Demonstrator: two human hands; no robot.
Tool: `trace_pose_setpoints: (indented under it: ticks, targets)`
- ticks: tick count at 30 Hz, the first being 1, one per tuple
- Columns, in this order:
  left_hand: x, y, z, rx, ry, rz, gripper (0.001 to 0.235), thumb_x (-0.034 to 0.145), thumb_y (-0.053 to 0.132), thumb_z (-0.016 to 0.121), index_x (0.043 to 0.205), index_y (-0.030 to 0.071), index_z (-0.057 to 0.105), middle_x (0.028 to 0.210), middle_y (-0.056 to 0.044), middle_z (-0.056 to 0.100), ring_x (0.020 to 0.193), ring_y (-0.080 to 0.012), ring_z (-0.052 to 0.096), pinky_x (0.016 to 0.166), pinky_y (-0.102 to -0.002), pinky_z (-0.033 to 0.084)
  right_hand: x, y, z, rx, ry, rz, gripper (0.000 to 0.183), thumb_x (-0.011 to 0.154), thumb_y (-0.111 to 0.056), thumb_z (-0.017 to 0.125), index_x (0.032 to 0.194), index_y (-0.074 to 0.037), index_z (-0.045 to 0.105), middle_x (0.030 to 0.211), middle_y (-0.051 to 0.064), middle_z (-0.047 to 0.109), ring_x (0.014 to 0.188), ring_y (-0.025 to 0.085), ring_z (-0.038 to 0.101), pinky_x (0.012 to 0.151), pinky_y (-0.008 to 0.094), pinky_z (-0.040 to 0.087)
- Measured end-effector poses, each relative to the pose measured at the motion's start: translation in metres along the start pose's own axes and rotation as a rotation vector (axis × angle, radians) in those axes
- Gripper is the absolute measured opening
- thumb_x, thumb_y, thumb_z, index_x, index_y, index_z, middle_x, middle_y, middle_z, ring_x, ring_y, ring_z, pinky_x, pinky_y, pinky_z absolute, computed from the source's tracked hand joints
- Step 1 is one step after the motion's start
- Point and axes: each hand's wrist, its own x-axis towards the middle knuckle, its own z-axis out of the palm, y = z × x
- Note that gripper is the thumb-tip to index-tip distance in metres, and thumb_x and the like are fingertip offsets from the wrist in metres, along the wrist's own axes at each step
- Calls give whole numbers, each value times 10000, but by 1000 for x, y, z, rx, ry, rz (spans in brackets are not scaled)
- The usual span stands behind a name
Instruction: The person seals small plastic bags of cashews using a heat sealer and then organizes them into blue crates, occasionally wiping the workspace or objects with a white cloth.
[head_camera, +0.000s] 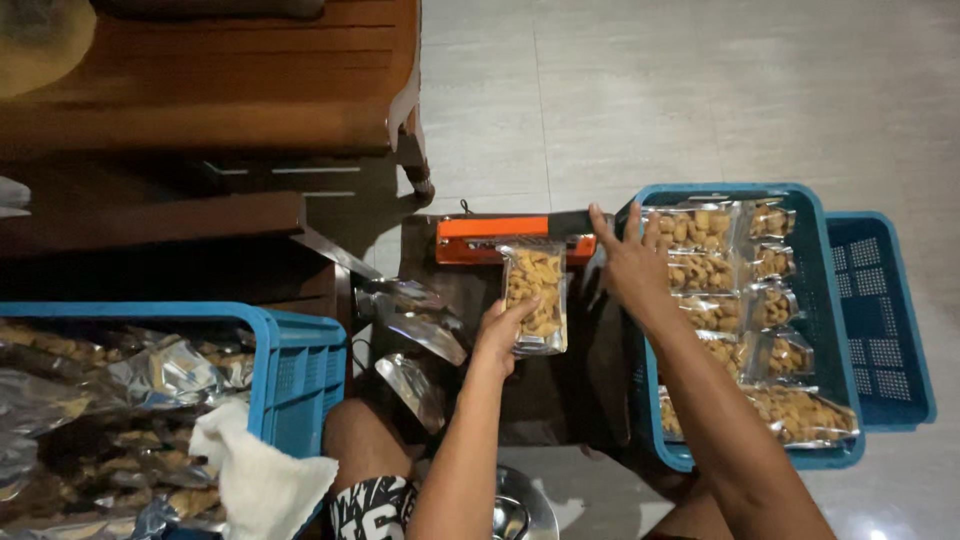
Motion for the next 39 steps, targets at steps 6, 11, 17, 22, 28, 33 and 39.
trace_pose_setpoints:
  ticks: [6,11,17,22,28,33,39]
  targets:
    - [-30,-20,10,23,-7,62,382,841,209,789,1166,49,670,1025,-74,759,879,-184,744,759,-358,602,-29,5,-16,511,8,19,976,801,-88,609,1635,-111,103,1602,420,148,1392,565,301,1092,560,375]
    - [-76,-33,37,131,29,165,399,838,214,795,1156,54,615,1022,-78,743,867,-173,723,745,-351,591,-70,-26,-28,1078,-491,429,755,972,-328,626,1608,-157,258,1485,227,496,1290,369,540,1037,499,445]
    - [-102,-32,42,86,-85,193,437,911,288,722,1279,101,578,1122,-47,696,991,-134,684,847,-301,568,-91,-29,-40,1385,-568,338,783,881,-365,687,1575,-158,387,1278,177,703,1103,257,674,947,436,545]
    - [-66,-13,32,-65,5,445,350,1030,270,653,1215,-22,713,1107,-47,736,986,-110,672,841,-243,548,-99,-16,-48,1306,-541,334,840,898,-346,699,1608,-183,281,1336,50,667,1134,203,651,973,376,498]
    - [-40,1,28,-15,163,370,290,955,235,727,1177,51,751,849,12,682,613,-53,542,510,-202,431,-109,-16,-70,1386,-537,252,855,842,-284,730,1596,-144,351,1200,121,707,1044,209,653,906,395,549]
    - [-30,-10,24,-69,176,324,277,943,204,741,1141,10,750,796,13,676,568,-63,515,480,-215,419,-116,-18,-77,1337,-547,317,792,861,-297,743,1554,-86,424,1181,139,736,1049,215,680,920,383,544]
    - [-23,-22,24,138,337,498,250,974,201,683,1078,-6,778,765,5,689,571,-52,522,484,-216,426,-114,-15,-60,1362,-591,376,807,860,-282,721,1574,-119,383,1234,135,746,1115,202,703,967,359,553]
